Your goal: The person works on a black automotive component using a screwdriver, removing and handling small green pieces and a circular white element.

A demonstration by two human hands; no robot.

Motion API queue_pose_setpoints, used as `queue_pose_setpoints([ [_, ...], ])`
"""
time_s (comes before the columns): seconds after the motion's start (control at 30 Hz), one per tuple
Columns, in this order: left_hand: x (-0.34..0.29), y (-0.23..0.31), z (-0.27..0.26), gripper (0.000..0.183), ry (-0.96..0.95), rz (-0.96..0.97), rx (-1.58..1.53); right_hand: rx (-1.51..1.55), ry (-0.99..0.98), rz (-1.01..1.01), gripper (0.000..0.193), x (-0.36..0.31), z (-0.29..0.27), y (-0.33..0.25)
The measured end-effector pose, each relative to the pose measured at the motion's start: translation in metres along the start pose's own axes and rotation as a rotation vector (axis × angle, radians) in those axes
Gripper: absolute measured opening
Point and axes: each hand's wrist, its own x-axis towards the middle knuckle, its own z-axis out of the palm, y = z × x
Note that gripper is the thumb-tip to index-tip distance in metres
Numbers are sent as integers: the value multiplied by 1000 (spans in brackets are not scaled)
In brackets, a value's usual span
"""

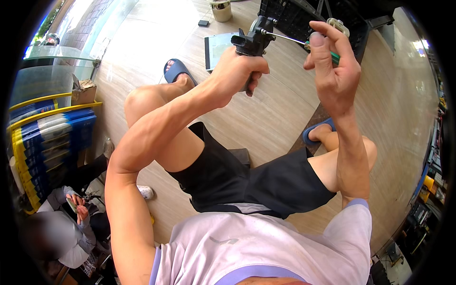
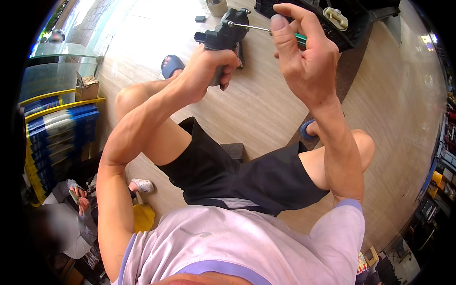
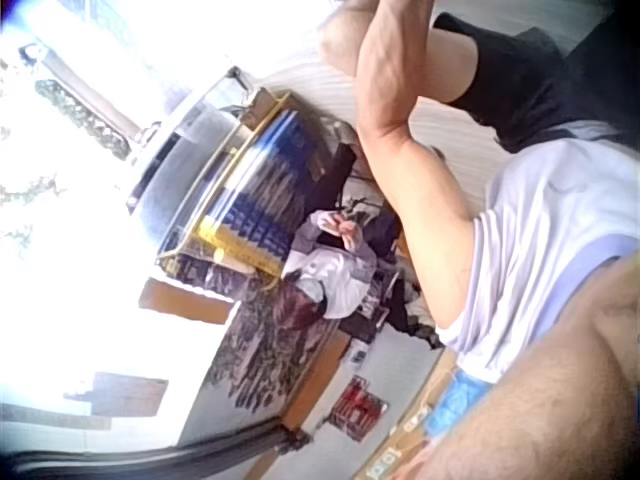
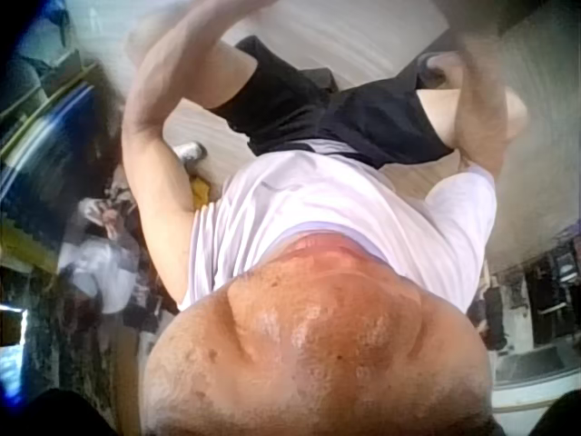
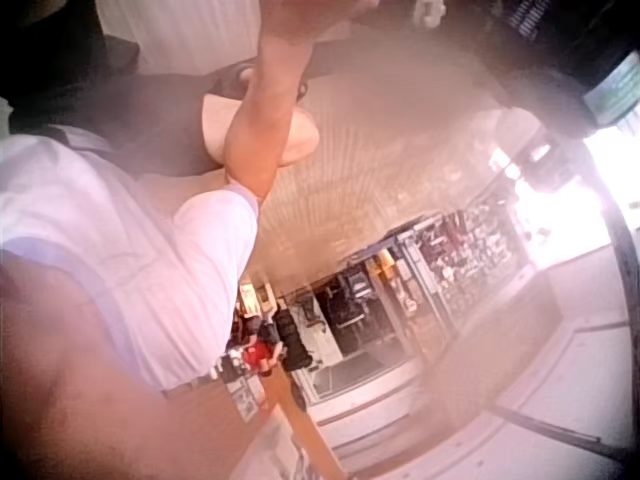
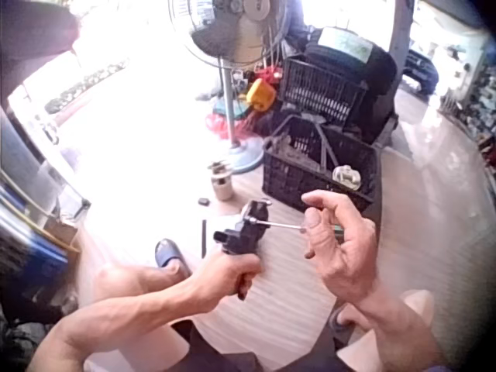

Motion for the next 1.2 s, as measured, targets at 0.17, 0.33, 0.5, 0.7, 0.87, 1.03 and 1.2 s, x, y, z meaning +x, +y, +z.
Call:
queue_pose_setpoints([
  [0.17, 1, 1, 0, 14, 14, -16, -2, 95, -109, 273, 29, -1, -4, 0],
  [0.33, 1, -2, -2, 14, 15, -16, -29, -32, -16, -13, 28, 1, 5, -4],
  [0.5, 2, -2, 0, 15, 13, -6, -34, 261, -82, 320, 26, -1, -5, 0],
  [0.7, -1, 2, 1, 14, -1, -7, 22, 14, 9, -16, 26, 1, 2, -2],
  [0.87, -1, 2, 2, 14, 5, 9, 14, 245, -112, 345, 24, -2, -8, 2],
  [1.03, -2, 2, 2, 16, 10, 24, 29, 22, -24, 24, 25, -2, 2, 1],
  [1.2, 0, 0, 0, 15, 19, 35, -21, 260, -96, 300, 23, -4, -5, 1],
])
